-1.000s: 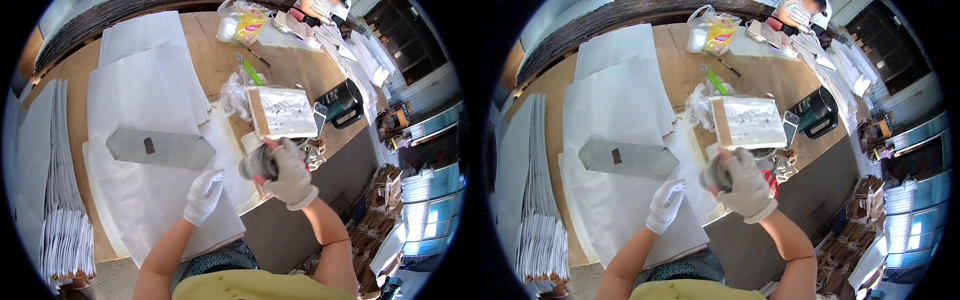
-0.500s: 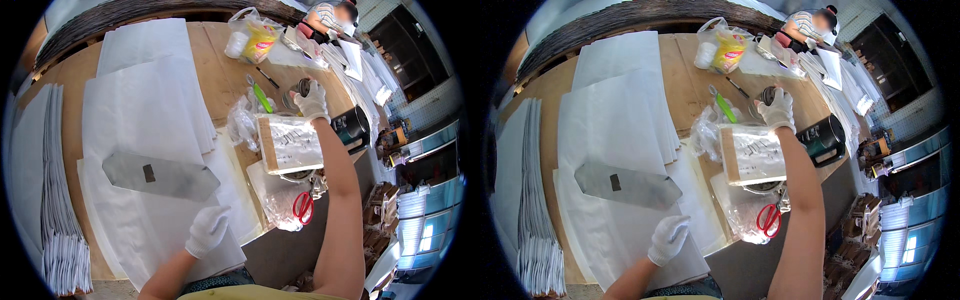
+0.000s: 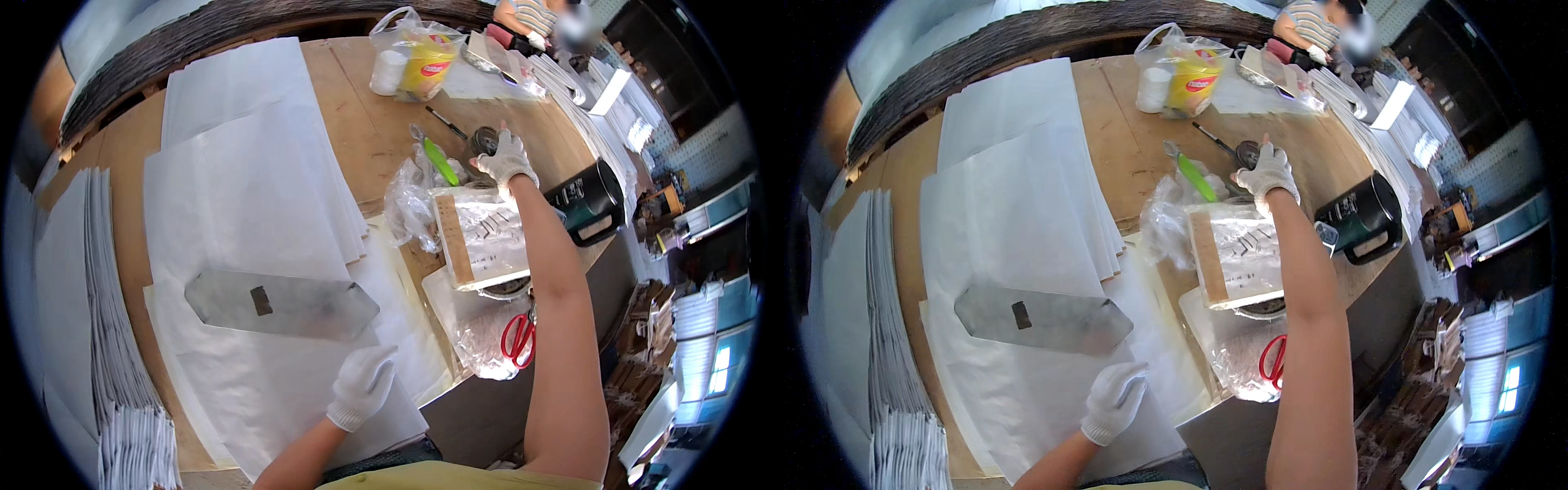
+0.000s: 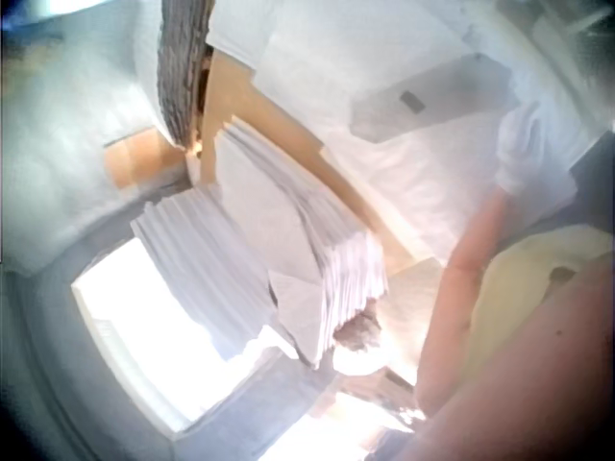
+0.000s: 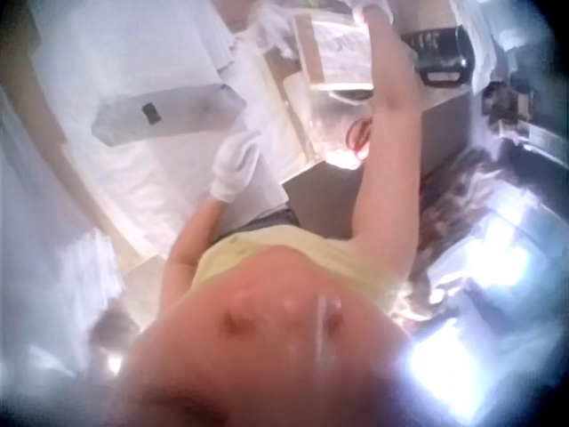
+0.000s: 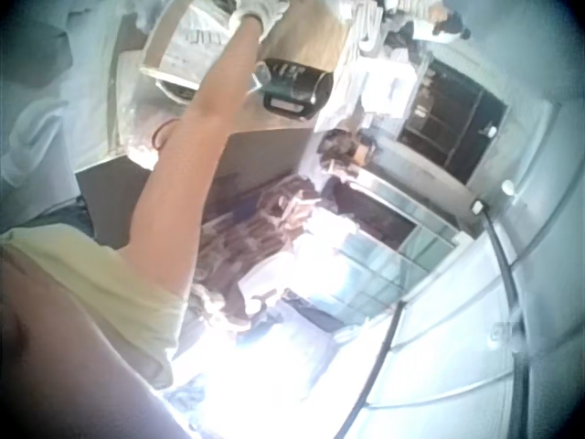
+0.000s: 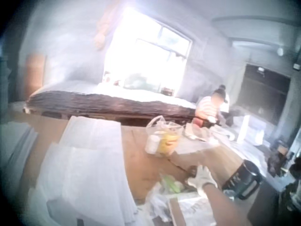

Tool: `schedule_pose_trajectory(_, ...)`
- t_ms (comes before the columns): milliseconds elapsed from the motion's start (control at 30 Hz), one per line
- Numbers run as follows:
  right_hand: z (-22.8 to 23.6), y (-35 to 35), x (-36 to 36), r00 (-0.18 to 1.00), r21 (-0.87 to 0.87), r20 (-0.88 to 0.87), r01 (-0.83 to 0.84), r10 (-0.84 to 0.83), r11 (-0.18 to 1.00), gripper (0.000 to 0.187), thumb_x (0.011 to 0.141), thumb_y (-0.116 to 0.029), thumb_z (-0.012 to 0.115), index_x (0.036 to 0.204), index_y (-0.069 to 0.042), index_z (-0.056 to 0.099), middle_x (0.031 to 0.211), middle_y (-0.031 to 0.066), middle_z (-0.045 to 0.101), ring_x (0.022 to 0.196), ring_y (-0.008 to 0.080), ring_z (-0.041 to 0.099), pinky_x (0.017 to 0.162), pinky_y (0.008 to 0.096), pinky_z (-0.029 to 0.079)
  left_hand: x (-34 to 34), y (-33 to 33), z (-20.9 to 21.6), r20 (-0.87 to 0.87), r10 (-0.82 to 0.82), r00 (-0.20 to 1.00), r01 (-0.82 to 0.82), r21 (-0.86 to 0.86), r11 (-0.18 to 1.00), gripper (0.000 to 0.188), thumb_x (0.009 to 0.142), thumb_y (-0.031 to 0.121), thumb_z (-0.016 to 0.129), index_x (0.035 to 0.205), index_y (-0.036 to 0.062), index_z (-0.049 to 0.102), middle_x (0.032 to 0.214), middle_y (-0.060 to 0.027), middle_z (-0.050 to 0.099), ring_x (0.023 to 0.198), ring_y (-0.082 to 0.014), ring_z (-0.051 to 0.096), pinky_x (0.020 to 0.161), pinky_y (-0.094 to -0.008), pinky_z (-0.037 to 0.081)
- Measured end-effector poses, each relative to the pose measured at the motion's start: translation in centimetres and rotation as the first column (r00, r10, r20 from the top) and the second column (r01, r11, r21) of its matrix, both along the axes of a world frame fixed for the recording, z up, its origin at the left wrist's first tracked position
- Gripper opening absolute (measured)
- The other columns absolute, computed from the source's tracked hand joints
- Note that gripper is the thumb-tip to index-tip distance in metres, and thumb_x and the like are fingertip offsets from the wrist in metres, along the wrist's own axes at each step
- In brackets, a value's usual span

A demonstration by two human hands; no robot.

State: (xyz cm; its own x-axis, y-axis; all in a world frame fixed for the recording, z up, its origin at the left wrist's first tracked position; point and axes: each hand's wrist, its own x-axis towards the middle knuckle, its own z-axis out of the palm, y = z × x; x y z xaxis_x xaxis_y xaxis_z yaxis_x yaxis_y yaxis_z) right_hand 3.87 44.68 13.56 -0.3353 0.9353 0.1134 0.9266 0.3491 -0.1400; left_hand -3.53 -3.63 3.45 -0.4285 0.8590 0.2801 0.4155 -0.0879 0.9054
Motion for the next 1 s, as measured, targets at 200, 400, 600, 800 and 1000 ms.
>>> schedule_pose_trajectory(200, 4.5, -15.2, 2.4, 0.828, 0.345, -0.115, -0.484, 0.548, 0.804, 0.066, 0.091, -0.034, 0.072, 0.145, -0.004, 0.051, 0.137, 0.0197, 0.058, 0.133, 0.0394, 0.052, 0.112, 0.0472, 0.043, 0.3, 0.3, -1.3, -0.028, -0.012, 1.000, 0.014, 0.061, 0.998, 0.030, 0.090, -0.001, 0.071, 0.119, 0.0034, 0.071, 0.110, -0.0136, 0.075, 0.103, -0.0300, 0.070, 0.092, -0.0392, 0.054)
schedule_pose_trajectory(400, 2.8, -34.7, 5.3, 0.569, -0.369, -0.051, -0.774, 0.821, 0.514, 0.055, 0.086, -0.031, 0.079, 0.135, -0.011, 0.063, 0.128, 0.0131, 0.065, 0.120, 0.0320, 0.063, 0.105, 0.0428, 0.050, -0.4, -0.5, -1.5, 0.525, -0.085, 0.847, 0.079, 0.035, 0.996, 0.033, 0.099, 0.009, 0.069, 0.132, 0.0036, 0.065, 0.117, -0.0092, 0.073, 0.104, -0.0180, 0.070, 0.092, -0.0348, 0.055)
schedule_pose_trajectory(600, -4.6, -44.2, 11.4, 0.422, -0.322, -0.097, -0.870, 0.901, 0.373, 0.075, 0.069, -0.037, 0.088, 0.136, -0.014, 0.063, 0.141, 0.0111, 0.058, 0.139, 0.0315, 0.050, 0.120, 0.0452, 0.039, -4.4, -11.2, 2.1, 0.546, 0.253, 0.799, -0.094, -0.302, 0.949, 0.035, 0.105, 0.014, 0.062, 0.137, 0.0016, 0.060, 0.123, -0.0101, 0.071, 0.112, -0.0174, 0.066, 0.098, -0.0343, 0.052)
schedule_pose_trajectory(800, -2.1, -45.8, 13.0, 0.301, -0.413, 0.279, -0.820, 0.912, 0.397, 0.065, 0.078, -0.029, 0.082, 0.137, -0.013, 0.060, 0.153, 0.0139, 0.055, 0.145, 0.0315, 0.048, 0.125, 0.0452, 0.034, -10.5, -25.2, 4.5, -0.268, 0.276, 0.923, -0.348, -0.277, 0.895, 0.029, 0.095, 0.004, 0.065, 0.124, 0.0017, 0.069, 0.119, -0.0156, 0.072, 0.110, -0.0300, 0.069, 0.098, -0.0394, 0.053)
schedule_pose_trajectory(1000, -0.1, -42.1, 10.6, 0.294, -0.522, 0.174, -0.782, 0.940, 0.341, 0.053, 0.077, -0.025, 0.085, 0.125, -0.013, 0.068, 0.129, 0.0110, 0.067, 0.127, 0.0306, 0.062, 0.102, 0.0425, 0.051, -12.6, -31.9, 4.0, -0.375, 0.091, 0.923, -0.222, -0.323, 0.920, 0.037, 0.087, -0.002, 0.067, 0.124, 0.0059, 0.070, 0.124, -0.0152, 0.071, 0.112, -0.0352, 0.067, 0.095, -0.0422, 0.054)
